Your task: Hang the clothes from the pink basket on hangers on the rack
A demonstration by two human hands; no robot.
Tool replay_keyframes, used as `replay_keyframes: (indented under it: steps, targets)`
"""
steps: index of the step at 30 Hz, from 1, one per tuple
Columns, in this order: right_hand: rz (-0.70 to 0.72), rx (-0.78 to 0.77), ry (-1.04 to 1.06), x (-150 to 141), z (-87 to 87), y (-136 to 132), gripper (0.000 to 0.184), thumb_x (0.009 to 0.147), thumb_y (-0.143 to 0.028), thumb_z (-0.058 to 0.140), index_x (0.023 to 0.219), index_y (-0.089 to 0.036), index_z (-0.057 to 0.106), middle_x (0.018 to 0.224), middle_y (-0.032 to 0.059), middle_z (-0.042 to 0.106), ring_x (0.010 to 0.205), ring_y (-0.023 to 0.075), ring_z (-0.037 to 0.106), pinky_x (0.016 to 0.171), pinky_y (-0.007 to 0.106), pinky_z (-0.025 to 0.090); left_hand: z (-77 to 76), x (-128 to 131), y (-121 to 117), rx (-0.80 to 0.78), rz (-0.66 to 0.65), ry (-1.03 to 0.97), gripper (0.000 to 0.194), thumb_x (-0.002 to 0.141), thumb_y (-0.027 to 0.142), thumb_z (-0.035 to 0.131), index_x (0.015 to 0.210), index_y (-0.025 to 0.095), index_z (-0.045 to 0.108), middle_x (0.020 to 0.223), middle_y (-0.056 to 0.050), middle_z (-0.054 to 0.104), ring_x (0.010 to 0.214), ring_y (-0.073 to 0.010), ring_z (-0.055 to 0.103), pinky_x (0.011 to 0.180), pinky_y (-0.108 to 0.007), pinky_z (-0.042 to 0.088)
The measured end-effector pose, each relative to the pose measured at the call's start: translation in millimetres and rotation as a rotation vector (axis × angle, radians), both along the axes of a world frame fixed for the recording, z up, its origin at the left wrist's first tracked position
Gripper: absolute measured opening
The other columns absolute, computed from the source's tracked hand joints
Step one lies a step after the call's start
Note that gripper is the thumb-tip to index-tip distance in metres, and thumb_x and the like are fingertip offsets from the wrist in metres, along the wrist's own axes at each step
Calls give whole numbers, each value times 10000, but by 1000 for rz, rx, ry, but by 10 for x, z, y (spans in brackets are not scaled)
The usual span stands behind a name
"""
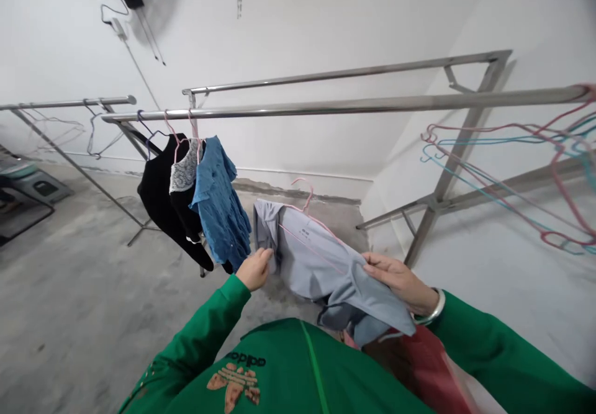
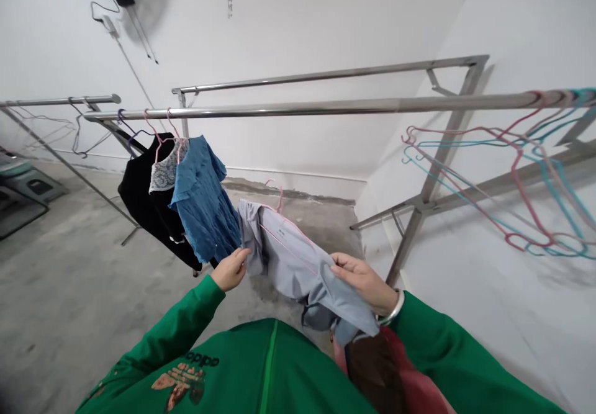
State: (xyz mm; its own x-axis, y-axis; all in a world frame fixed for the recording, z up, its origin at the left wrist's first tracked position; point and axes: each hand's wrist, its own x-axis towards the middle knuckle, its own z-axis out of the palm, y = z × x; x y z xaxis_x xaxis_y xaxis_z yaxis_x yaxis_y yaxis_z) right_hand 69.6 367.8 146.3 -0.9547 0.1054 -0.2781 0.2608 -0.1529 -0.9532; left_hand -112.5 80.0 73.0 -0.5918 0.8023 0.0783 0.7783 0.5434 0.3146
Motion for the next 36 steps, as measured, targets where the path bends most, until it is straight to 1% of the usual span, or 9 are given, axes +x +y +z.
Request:
replay_keyframes:
  steps: [4,7,10,13,16,22,30,33,36]
  targets:
    - [18,-89,110,-389,241,-240,432,630,-506,779,855,-193,583,788,35,671,644,140,607,629,273,471,-169,101,-201,66,37,-99,385,817,95,373,1178,134,502,1038,-116,567,893,-201,616,813,-356,521]
    - [-10,-59,257,-782,354,-457,425,637,-508,766,857,-195,581,795,37,669,639,141,596,618,277,464,-264,187,-293,80,71,-138,355,828,93,373,1152,126,516,1014,-118,575,873,-198,616,806,-350,518]
    - [-51,-5,424,-1197,429,-696,411,664,-517,726,877,-196,583,835,42,663,740,169,607,678,299,474,-337,253,-374,101,80,-157,342,838,95,370,1145,129,516,1013,-121,581,872,-195,608,798,-337,514]
    - [-89,47,555,-1613,493,-923,383,682,-505,688,873,-192,578,835,35,645,791,180,597,726,320,476,-384,285,-474,119,94,-157,332,835,87,374,1124,143,526,1004,-111,586,876,-185,606,799,-317,508]
    - [-133,121,641,-2012,535,-1125,334,700,-481,637,838,-187,560,782,18,602,748,163,555,715,315,462,-403,285,-595,117,130,-161,319,841,96,374,1108,153,538,989,-101,589,838,-176,608,775,-303,506]
    - [-243,294,730,-2639,493,-1466,255,742,-443,525,797,-194,513,738,0,532,731,147,488,712,291,436,-441,255,-852,105,196,-156,320,841,102,352,1084,152,554,981,-105,594,812,-180,610,759,-306,502]
    - [-286,421,630,-2963,359,-1749,164,785,-341,449,802,-182,484,783,28,541,764,162,501,775,304,425,-496,224,-1080,66,213,-190,320,836,109,371,1089,165,558,972,-96,607,750,-166,603,734,-308,510]
    - [-296,415,655,-2928,281,-1817,224,816,-375,434,892,-177,503,886,59,576,866,186,529,854,324,427,-520,206,-1102,48,205,-211,319,834,108,382,1092,170,560,1011,-104,614,780,-172,616,756,-317,517]
    - [-373,420,717,-2752,86,-1797,306,853,-437,437,1025,-189,484,1022,86,576,933,186,536,901,329,428,-559,176,-1056,25,173,-239,316,829,103,402,1089,183,564,1034,-100,620,838,-179,630,788,-313,517]
